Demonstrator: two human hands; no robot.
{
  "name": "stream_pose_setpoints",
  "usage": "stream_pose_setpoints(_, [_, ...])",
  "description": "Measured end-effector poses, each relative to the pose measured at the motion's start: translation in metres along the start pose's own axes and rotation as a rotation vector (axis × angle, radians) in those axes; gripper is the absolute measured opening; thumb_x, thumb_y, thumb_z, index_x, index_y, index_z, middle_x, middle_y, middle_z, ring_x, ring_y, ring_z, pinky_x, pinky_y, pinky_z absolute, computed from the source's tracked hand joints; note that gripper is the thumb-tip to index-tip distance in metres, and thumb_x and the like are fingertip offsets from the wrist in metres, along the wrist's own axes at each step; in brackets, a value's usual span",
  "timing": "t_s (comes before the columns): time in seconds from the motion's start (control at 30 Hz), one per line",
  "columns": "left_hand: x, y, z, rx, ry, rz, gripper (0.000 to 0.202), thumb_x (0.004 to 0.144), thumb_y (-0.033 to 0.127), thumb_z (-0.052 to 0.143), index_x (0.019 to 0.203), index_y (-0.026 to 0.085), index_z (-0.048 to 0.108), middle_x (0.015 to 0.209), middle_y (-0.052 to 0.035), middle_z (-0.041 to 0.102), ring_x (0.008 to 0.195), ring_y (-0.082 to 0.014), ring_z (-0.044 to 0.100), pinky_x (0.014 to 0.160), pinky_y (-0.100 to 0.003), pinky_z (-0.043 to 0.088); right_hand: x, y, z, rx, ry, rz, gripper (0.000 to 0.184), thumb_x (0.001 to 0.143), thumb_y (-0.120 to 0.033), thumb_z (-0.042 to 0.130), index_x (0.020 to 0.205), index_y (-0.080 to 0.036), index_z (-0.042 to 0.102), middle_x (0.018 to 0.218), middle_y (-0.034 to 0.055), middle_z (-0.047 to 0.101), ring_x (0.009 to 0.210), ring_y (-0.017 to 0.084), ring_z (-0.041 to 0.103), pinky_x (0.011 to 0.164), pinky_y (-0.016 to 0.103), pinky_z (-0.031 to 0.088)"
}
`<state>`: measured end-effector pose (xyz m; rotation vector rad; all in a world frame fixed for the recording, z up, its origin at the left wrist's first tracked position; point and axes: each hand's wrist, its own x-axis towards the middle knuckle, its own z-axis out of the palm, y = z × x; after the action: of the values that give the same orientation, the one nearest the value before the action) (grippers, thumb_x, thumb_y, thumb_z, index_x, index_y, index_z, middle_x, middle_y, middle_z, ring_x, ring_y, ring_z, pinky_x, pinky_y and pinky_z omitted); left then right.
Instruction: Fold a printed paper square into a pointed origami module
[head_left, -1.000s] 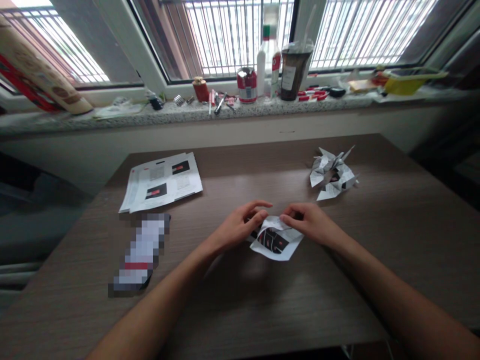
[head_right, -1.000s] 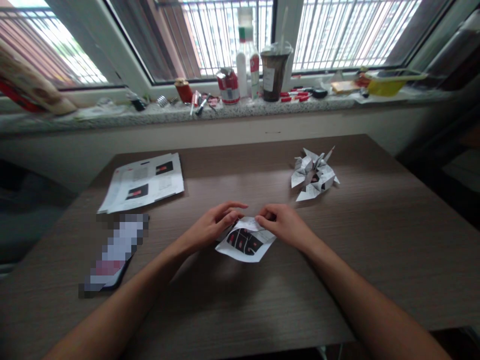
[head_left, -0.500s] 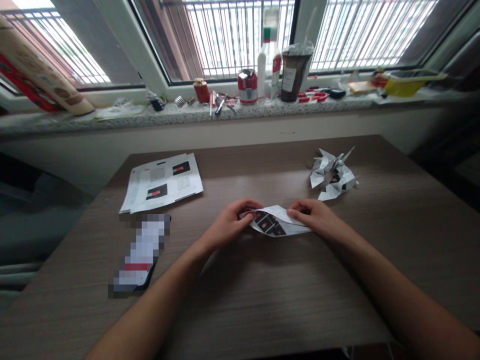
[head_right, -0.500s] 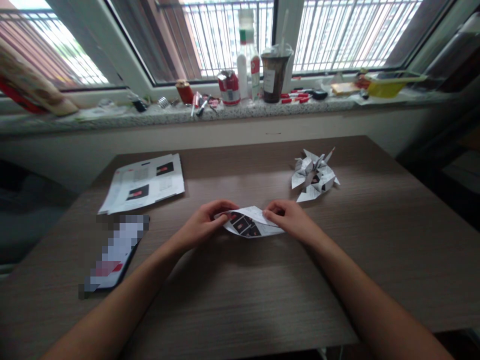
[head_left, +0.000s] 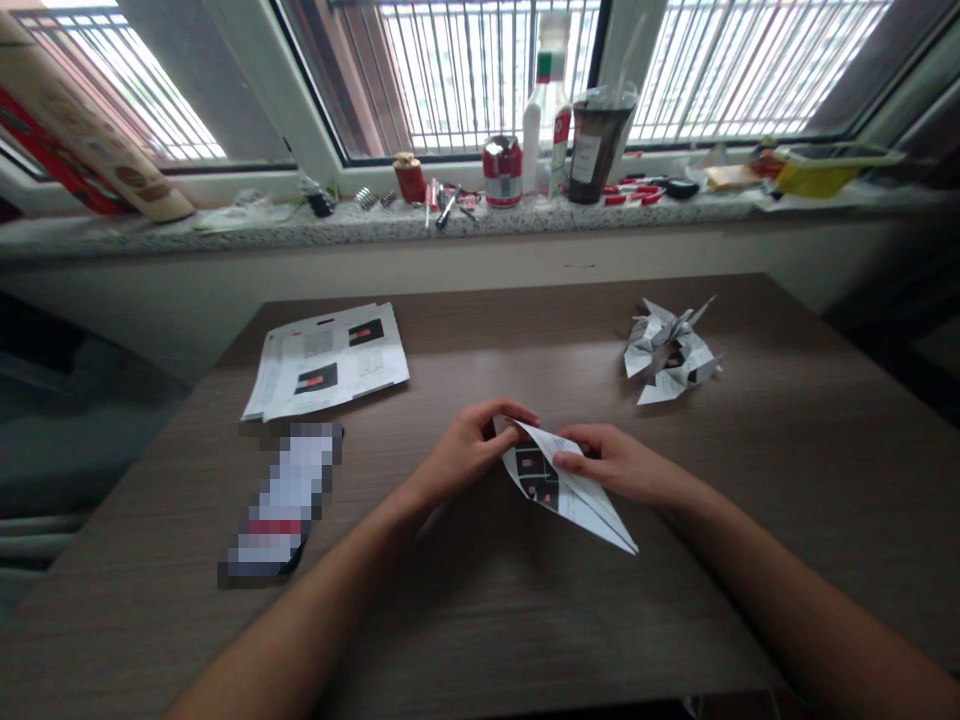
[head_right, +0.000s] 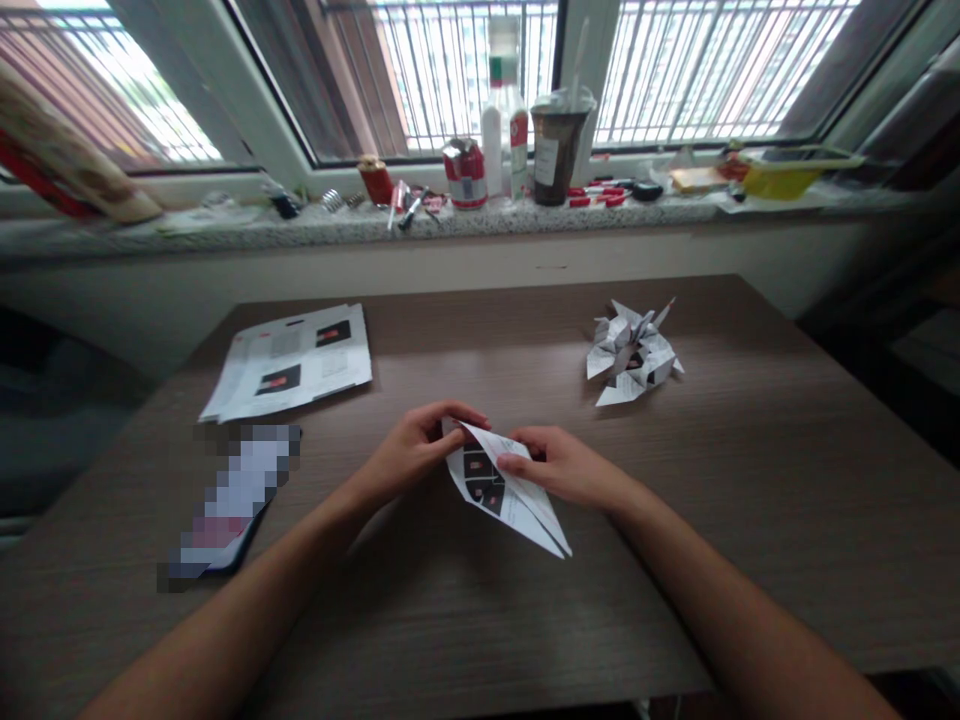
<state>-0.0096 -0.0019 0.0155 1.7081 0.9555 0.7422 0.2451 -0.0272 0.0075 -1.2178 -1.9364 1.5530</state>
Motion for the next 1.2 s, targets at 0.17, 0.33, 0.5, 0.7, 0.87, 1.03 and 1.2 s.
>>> stream_pose_setpoints(0.17, [0.0008,-0.0031,-0.0013,-0.085,0.094,-0.039,0.024,0.100,0.036,0.061,0.116,0.022,0.071,0.107,-0.0074,0.075,0.096,-0.0217,0.069,0.088,-0.036,0.053,-0.0007,-0.0014,0.0029,0.116,0.020,0.026,0.038,0.097,-0.051,0.061,0.107,-0.016,0.069,0.095,0.0061,0.070,0.076,0.017,0.059,0.064,0.028,0.044])
stream_pose_setpoints(0.33, [0.0013,-0.0027,-0.0008,-0.163,0.136,-0.042,0.022,0.099,0.036,0.061,0.105,0.020,0.075,0.107,-0.0077,0.075,0.100,-0.0230,0.069,0.096,-0.038,0.052,-0.0021,-0.0020,0.0041,0.132,0.044,0.033,0.039,0.096,-0.051,0.061,0.110,-0.016,0.071,0.100,0.0074,0.072,0.081,0.019,0.063,0.069,0.030,0.048])
stream_pose_setpoints(0.5, [0.0001,0.0008,0.0004,-0.206,0.167,-0.059,0.025,0.098,0.038,0.063,0.111,0.020,0.075,0.110,-0.0086,0.076,0.100,-0.0230,0.070,0.093,-0.037,0.054,-0.0040,-0.0023,0.0041,0.144,0.071,0.036,0.039,0.098,-0.050,0.060,0.119,-0.020,0.070,0.109,0.0094,0.074,0.088,0.023,0.065,0.075,0.033,0.052])
stream_pose_setpoints(0.7, [0.0000,0.0012,0.0022,-0.239,0.202,-0.080,0.024,0.098,0.035,0.064,0.113,0.020,0.072,0.108,-0.0088,0.076,0.098,-0.0227,0.071,0.092,-0.037,0.055,-0.0043,-0.0025,0.0045,0.093,0.062,0.014,0.038,0.098,-0.051,0.059,0.113,-0.018,0.071,0.103,0.0084,0.073,0.083,0.021,0.064,0.071,0.031,0.050])
stream_pose_setpoints(0.87, [0.0013,-0.0027,0.0041,-0.272,0.213,-0.102,0.022,0.097,0.035,0.064,0.110,0.019,0.070,0.108,-0.0095,0.076,0.098,-0.0232,0.072,0.090,-0.037,0.057,-0.0029,-0.0032,0.0060,0.040,0.067,-0.010,0.037,0.098,-0.050,0.059,0.110,-0.017,0.070,0.102,0.0074,0.072,0.085,0.020,0.064,0.074,0.030,0.050])
stream_pose_setpoints(1.03, [0.0015,-0.0022,0.0051,-0.333,0.204,-0.104,0.018,0.096,0.033,0.063,0.104,0.019,0.071,0.108,-0.0094,0.076,0.099,-0.0238,0.072,0.090,-0.039,0.058,-0.0030,-0.0045,0.0078,0.057,0.080,0.003,0.037,0.098,-0.051,0.059,0.108,-0.017,0.070,0.099,0.0067,0.071,0.080,0.018,0.062,0.068,0.028,0.047])
stream_pose_setpoints(1.2, [-0.0003,0.0007,0.0038,-0.373,0.152,-0.074,0.022,0.095,0.038,0.064,0.102,0.018,0.072,0.111,-0.0110,0.076,0.102,-0.0250,0.071,0.091,-0.039,0.058,-0.0043,-0.0058,0.0084,0.085,0.092,0.029,0.037,0.097,-0.052,0.060,0.106,-0.018,0.071,0.094,0.0059,0.070,0.075,0.018,0.061,0.064,0.028,0.046])
